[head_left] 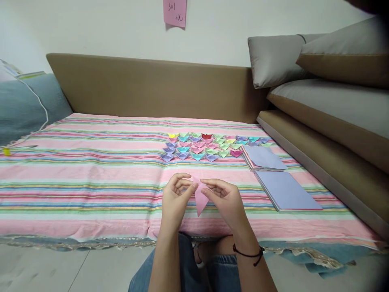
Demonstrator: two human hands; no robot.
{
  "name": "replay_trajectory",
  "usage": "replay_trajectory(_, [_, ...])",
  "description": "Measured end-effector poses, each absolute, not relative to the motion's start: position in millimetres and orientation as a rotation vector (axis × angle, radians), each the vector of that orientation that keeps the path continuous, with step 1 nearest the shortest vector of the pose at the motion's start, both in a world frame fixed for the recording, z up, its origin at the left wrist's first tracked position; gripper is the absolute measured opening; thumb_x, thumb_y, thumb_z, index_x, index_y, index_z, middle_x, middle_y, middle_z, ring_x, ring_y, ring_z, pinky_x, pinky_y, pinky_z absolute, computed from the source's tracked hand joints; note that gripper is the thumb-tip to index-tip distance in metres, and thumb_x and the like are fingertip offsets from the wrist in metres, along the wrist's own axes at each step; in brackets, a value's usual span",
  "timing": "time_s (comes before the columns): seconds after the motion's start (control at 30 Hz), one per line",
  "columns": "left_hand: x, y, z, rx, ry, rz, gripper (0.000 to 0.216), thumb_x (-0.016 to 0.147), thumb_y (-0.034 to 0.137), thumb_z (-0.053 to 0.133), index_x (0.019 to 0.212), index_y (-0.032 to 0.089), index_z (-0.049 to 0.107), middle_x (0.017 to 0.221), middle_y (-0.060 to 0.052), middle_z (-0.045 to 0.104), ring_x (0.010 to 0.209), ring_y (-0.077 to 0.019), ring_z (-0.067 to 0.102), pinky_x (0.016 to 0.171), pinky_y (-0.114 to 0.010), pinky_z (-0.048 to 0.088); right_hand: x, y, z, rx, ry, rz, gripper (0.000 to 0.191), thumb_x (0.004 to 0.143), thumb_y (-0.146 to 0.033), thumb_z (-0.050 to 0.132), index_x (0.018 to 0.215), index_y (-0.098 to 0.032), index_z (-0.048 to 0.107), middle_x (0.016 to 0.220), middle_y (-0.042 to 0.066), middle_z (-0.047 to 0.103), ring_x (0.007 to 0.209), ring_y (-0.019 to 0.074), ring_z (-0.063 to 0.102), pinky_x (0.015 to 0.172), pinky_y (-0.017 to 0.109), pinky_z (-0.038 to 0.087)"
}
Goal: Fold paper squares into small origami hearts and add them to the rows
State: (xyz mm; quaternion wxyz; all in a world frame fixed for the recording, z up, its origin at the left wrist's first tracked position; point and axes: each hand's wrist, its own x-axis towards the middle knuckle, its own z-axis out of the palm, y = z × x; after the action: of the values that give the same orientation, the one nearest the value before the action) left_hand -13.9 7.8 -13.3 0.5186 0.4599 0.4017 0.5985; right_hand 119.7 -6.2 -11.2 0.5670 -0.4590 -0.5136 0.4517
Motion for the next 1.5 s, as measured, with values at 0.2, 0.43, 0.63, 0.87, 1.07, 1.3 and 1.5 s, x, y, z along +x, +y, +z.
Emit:
replay_trajectory(0.2, [-17.7, 6.3, -9.2, 1.299, 0.964, 1.425, 0.032, 0.073, 0.021, 0.067, 0.103, 0.019, 0.059, 0.076, 0.001, 0.057, 0.064, -0.008, 0.053, 0.058, -0.018, 0.044, 120.1, -7.2, -10.2, -1.033, -1.261, 1.029, 0.018, 0.073, -0.021, 0.067, 0.09, -0.02, 0.073, 0.094, 0.006, 0.072, 0.089, 0.0205, 0.066, 0.076, 0.031, 0.053])
replay_trajectory(0.43, [-26.3, 5.4, -7.4, 1.331, 1.046, 1.348, 0.012, 0.07, 0.025, 0.069, 0.077, 0.015, 0.066, 0.072, -0.003, 0.064, 0.067, -0.0144, 0.061, 0.063, -0.024, 0.051, 124.1, -8.7, -7.9, -1.051, -1.382, 0.98, 0.016, 0.078, -0.023, 0.062, 0.089, -0.02, 0.073, 0.088, 0.007, 0.071, 0.083, 0.0209, 0.065, 0.07, 0.032, 0.052])
replay_trajectory(0.63, [-27.0, 3.5, -7.8, 1.262, 1.048, 1.322, 0.014, 0.069, 0.027, 0.07, 0.077, 0.015, 0.066, 0.068, -0.002, 0.064, 0.062, -0.0143, 0.062, 0.061, -0.024, 0.052, 122.5, -9.6, -5.3, -1.133, -1.324, 0.96, 0.017, 0.074, -0.021, 0.063, 0.09, -0.018, 0.068, 0.087, 0.007, 0.07, 0.076, 0.0193, 0.064, 0.063, 0.029, 0.051])
replay_trajectory(0.87, [-25.8, 3.3, -5.7, 1.27, 1.011, 1.334, 0.021, 0.071, 0.023, 0.067, 0.091, 0.017, 0.063, 0.057, 0.004, 0.053, 0.057, -0.0101, 0.054, 0.058, -0.02, 0.046, 123.3, -10.3, -2.4, -1.139, -1.371, 0.937, 0.013, 0.075, -0.02, 0.062, 0.087, -0.018, 0.067, 0.087, 0.006, 0.068, 0.079, 0.0185, 0.063, 0.067, 0.028, 0.049])
replay_trajectory(1.07, [-20.4, 3.4, -4.2, 1.123, 0.88, 1.346, 0.032, 0.08, 0.032, 0.058, 0.108, 0.018, 0.054, 0.071, 0.0, 0.06, 0.062, -0.0124, 0.06, 0.061, -0.025, 0.051, 123.0, -6.4, -7.5, -1.068, -1.154, 0.998, 0.012, 0.071, -0.025, 0.068, 0.08, -0.018, 0.066, 0.08, 0.004, 0.068, 0.077, 0.0178, 0.063, 0.067, 0.027, 0.049])
replay_trajectory(1.3, [-3.7, 2.6, -6.6, 1.035, 0.88, 1.246, 0.032, 0.065, 0.027, 0.073, 0.092, 0.015, 0.061, 0.073, -0.002, 0.063, 0.064, -0.0117, 0.06, 0.058, -0.022, 0.052, 122.3, -3.3, -11.1, -1.013, -0.951, 1.022, 0.018, 0.07, -0.028, 0.07, 0.08, -0.019, 0.058, 0.071, 0.0, 0.062, 0.066, 0.0134, 0.06, 0.058, 0.023, 0.047])
replay_trajectory(1.5, [2.0, 3.9, -7.2, 1.025, 0.996, 1.422, 0.025, 0.066, 0.026, 0.073, 0.086, 0.015, 0.064, 0.073, -0.002, 0.065, 0.068, -0.0127, 0.062, 0.061, -0.021, 0.05, 118.8, -6.0, -7.3, -1.162, -1.235, 0.538, 0.009, 0.074, -0.021, 0.065, 0.082, -0.021, 0.067, 0.101, 0.007, 0.059, 0.098, 0.0219, 0.057, 0.077, 0.033, 0.05])
